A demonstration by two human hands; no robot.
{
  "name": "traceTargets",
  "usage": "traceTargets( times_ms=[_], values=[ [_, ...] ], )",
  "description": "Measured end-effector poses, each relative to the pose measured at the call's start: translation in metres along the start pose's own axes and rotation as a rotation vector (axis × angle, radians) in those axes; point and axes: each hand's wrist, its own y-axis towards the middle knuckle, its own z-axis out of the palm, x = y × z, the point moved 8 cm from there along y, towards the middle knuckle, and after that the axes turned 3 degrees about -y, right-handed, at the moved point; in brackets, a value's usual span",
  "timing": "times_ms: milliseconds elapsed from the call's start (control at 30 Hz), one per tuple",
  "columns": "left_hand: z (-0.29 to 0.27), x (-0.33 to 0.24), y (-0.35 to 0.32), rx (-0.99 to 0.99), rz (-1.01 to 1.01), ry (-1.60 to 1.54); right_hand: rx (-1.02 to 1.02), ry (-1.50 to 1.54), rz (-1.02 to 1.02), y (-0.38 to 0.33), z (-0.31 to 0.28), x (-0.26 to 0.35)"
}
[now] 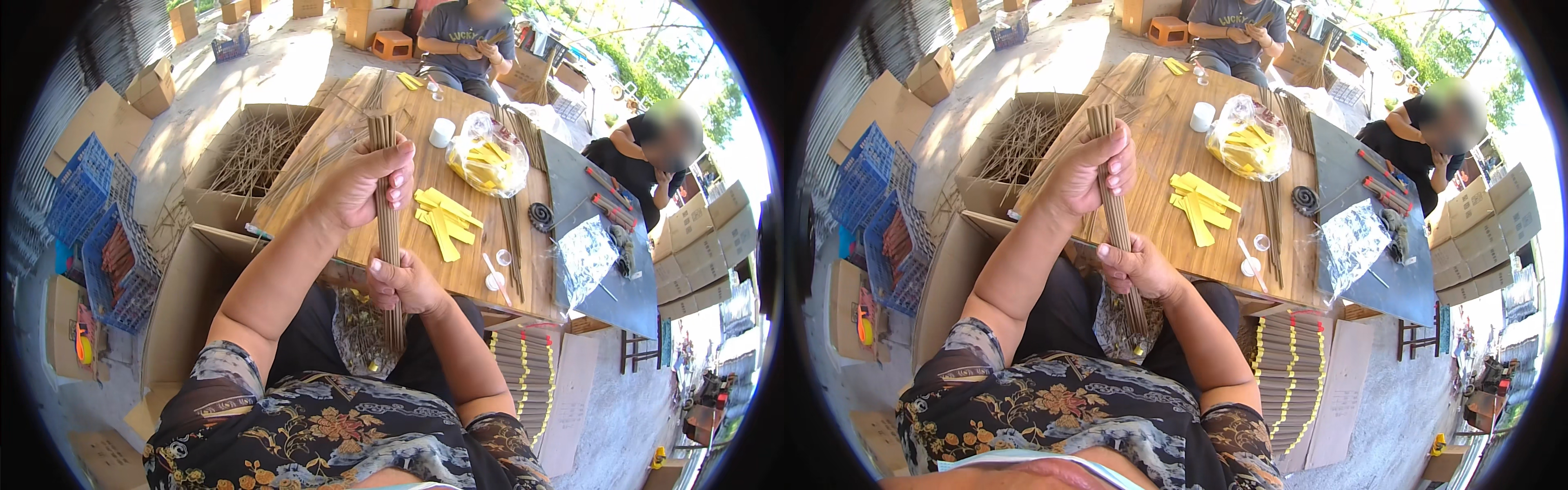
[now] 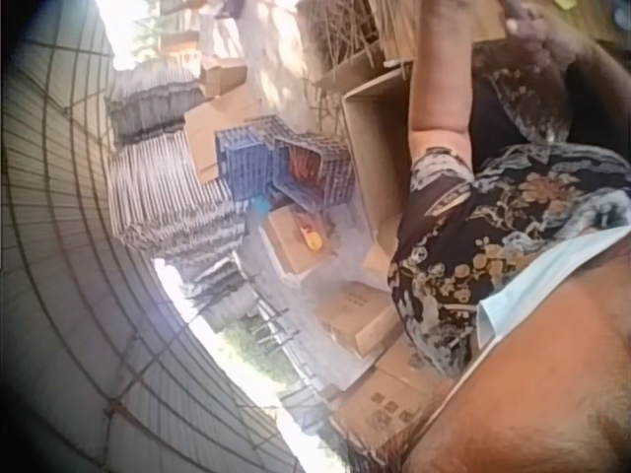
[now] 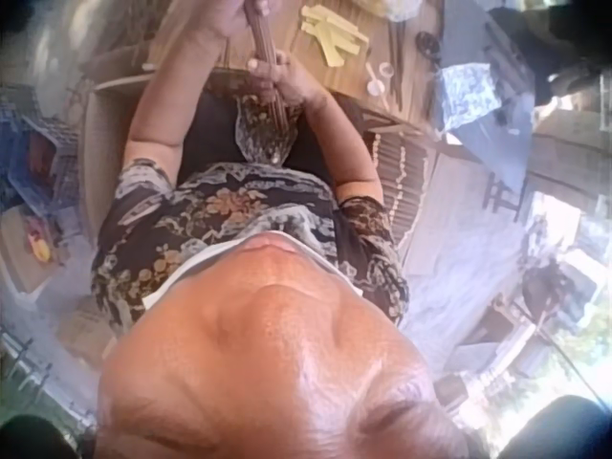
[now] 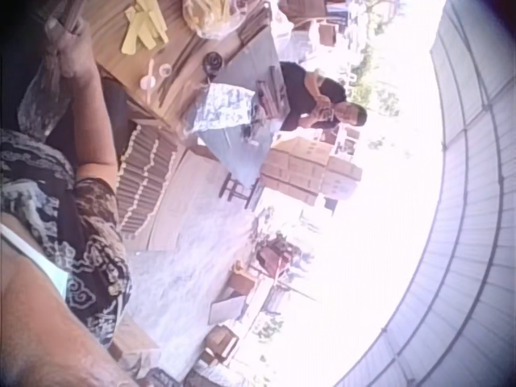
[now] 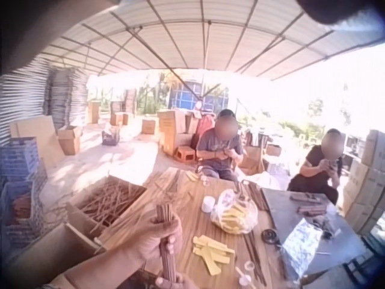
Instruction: The person gathers thin wooden sticks, aligns them into a bundle, and wraps the ends with yellow paper strips. They use a small brush to apply adhesive to the paper before securing the bundle.
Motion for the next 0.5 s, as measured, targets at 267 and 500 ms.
traceTargets(
  times_ms=[267,500],
  values=[
    [0.019,-0.001,-0.015,0.056,0.002,-0.063,-0.1,-0.068,0.098,-0.023,0.024,0.003],
    [-0.008,0.009,-0.025,-0.434,-0.013,0.186,-0.418,-0.396,0.038,-0.019,0.01,0.017]
  ],
)
